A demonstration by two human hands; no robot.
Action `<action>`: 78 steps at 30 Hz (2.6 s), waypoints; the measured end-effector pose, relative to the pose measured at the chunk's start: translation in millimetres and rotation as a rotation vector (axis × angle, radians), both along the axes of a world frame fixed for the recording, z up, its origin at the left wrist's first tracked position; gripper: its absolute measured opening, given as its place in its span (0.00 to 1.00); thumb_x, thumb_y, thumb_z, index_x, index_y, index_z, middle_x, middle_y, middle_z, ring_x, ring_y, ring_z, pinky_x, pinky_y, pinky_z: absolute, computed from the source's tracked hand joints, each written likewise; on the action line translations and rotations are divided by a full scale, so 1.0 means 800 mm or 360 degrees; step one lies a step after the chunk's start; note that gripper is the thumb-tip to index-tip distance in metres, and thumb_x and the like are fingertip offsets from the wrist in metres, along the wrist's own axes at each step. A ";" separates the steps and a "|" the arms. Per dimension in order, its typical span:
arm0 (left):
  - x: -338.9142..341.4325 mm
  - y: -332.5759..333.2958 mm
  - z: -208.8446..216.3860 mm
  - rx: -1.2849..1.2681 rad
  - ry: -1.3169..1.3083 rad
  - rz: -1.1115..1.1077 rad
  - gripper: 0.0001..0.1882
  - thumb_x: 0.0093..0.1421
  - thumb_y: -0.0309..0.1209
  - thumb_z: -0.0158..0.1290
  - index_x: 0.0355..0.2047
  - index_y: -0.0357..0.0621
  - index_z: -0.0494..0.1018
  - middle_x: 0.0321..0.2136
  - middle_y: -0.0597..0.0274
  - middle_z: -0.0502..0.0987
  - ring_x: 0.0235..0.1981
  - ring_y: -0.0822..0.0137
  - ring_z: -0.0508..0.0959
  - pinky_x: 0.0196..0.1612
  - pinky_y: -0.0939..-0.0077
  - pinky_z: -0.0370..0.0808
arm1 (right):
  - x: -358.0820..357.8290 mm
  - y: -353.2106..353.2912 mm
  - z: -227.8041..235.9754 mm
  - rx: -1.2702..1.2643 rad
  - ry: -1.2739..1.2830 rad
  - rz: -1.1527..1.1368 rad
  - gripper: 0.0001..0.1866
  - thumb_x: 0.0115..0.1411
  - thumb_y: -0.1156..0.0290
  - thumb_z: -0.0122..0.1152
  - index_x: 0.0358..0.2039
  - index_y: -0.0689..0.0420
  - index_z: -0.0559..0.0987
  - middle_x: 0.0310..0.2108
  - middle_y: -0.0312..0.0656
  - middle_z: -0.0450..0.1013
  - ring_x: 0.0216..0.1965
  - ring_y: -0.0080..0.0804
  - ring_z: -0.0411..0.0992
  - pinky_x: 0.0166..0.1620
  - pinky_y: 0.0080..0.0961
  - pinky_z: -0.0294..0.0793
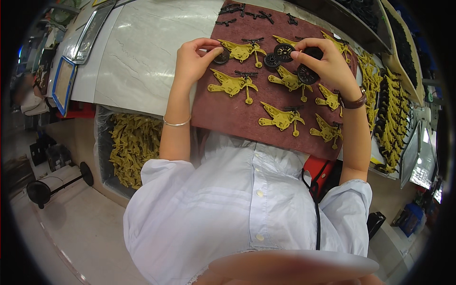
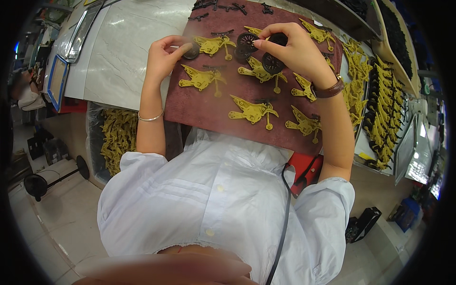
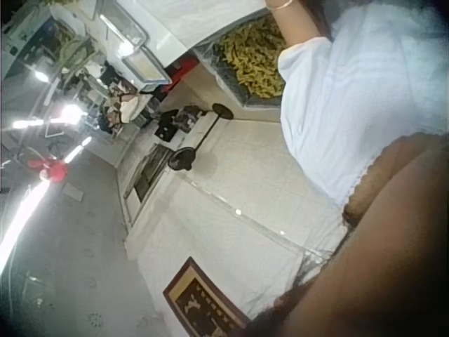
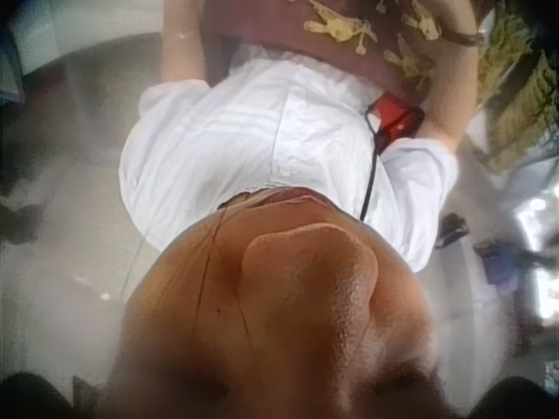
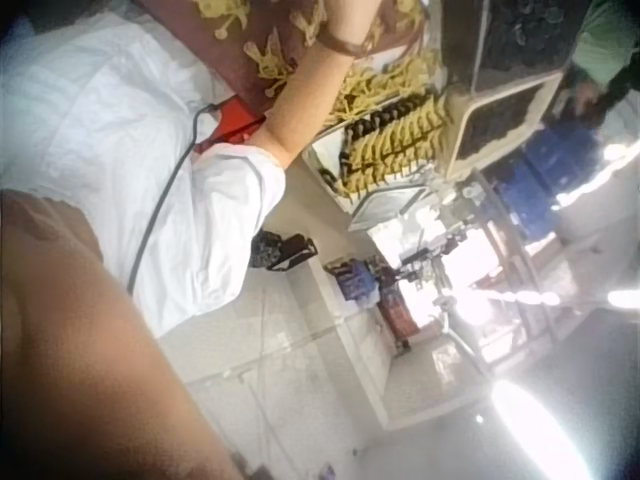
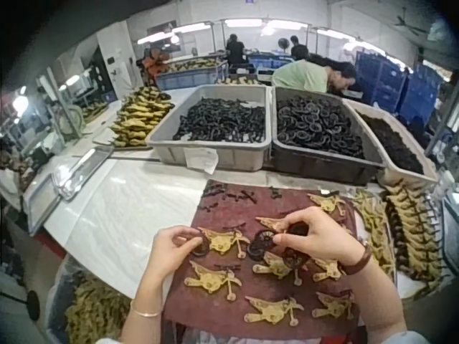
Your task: The person assembles toy plastic motorcycles by hand, attaching plastic wheels to the yellow bodies.
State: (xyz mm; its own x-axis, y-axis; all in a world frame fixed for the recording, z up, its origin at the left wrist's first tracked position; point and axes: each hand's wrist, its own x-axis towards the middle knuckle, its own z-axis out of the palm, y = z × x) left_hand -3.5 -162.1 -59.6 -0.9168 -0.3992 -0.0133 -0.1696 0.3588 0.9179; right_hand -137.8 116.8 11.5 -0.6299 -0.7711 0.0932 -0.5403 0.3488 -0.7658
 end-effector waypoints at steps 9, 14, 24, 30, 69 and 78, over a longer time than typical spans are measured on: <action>-0.026 0.058 0.024 -0.0848 0.0609 -0.0258 0.14 0.51 0.33 0.63 0.38 0.45 0.81 0.35 0.62 0.81 0.32 0.66 0.79 0.36 0.73 0.74 | 0.006 0.035 -0.005 0.0086 -0.0236 -0.0159 0.12 0.56 0.65 0.67 0.32 0.62 0.80 0.27 0.33 0.75 0.30 0.17 0.71 0.33 0.19 0.70; -0.069 0.085 0.043 -0.1229 0.0475 -0.1108 0.22 0.48 0.34 0.63 0.46 0.48 0.77 0.41 0.64 0.80 0.44 0.64 0.75 0.50 0.69 0.67 | 0.006 0.043 -0.026 -0.0262 0.0045 -0.0017 0.13 0.57 0.62 0.66 0.33 0.60 0.81 0.24 0.31 0.73 0.22 0.14 0.70 0.20 0.16 0.69; -0.073 0.072 0.050 -0.0895 0.0404 -0.1063 0.20 0.44 0.29 0.62 0.41 0.45 0.79 0.38 0.61 0.80 0.37 0.64 0.79 0.42 0.71 0.74 | 0.023 0.028 -0.015 -0.0079 -0.0251 -0.0173 0.13 0.57 0.62 0.66 0.33 0.60 0.81 0.22 0.31 0.72 0.20 0.15 0.70 0.16 0.16 0.70; 0.016 0.023 0.085 -0.0670 0.0801 -0.0691 0.19 0.43 0.26 0.63 0.39 0.42 0.80 0.37 0.60 0.80 0.36 0.66 0.81 0.41 0.74 0.78 | 0.022 -0.022 0.007 0.0346 -0.0143 -0.0033 0.13 0.56 0.65 0.66 0.33 0.63 0.80 0.26 0.37 0.77 0.24 0.21 0.72 0.27 0.21 0.71; -0.044 0.031 0.023 -0.0834 0.0411 -0.0512 0.26 0.45 0.39 0.66 0.44 0.42 0.77 0.43 0.52 0.78 0.45 0.55 0.78 0.49 0.66 0.75 | -0.028 0.019 -0.037 0.0088 0.0056 -0.0233 0.12 0.58 0.63 0.64 0.35 0.59 0.80 0.21 0.33 0.71 0.20 0.20 0.72 0.18 0.20 0.73; -0.042 0.024 0.008 -0.1177 0.0277 -0.0743 0.21 0.45 0.35 0.64 0.42 0.45 0.78 0.41 0.61 0.79 0.45 0.58 0.76 0.51 0.66 0.73 | -0.015 0.023 -0.037 0.0071 -0.0133 -0.0281 0.15 0.58 0.59 0.64 0.36 0.58 0.81 0.21 0.32 0.70 0.21 0.19 0.72 0.19 0.19 0.73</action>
State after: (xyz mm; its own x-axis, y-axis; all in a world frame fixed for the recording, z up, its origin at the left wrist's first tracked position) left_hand -37.0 -142.6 -53.4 -0.9531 0.1643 0.2541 0.2624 0.8671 0.4233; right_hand -149.9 134.9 -18.2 -0.7597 -0.6503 0.0030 -0.4028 0.4669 -0.7872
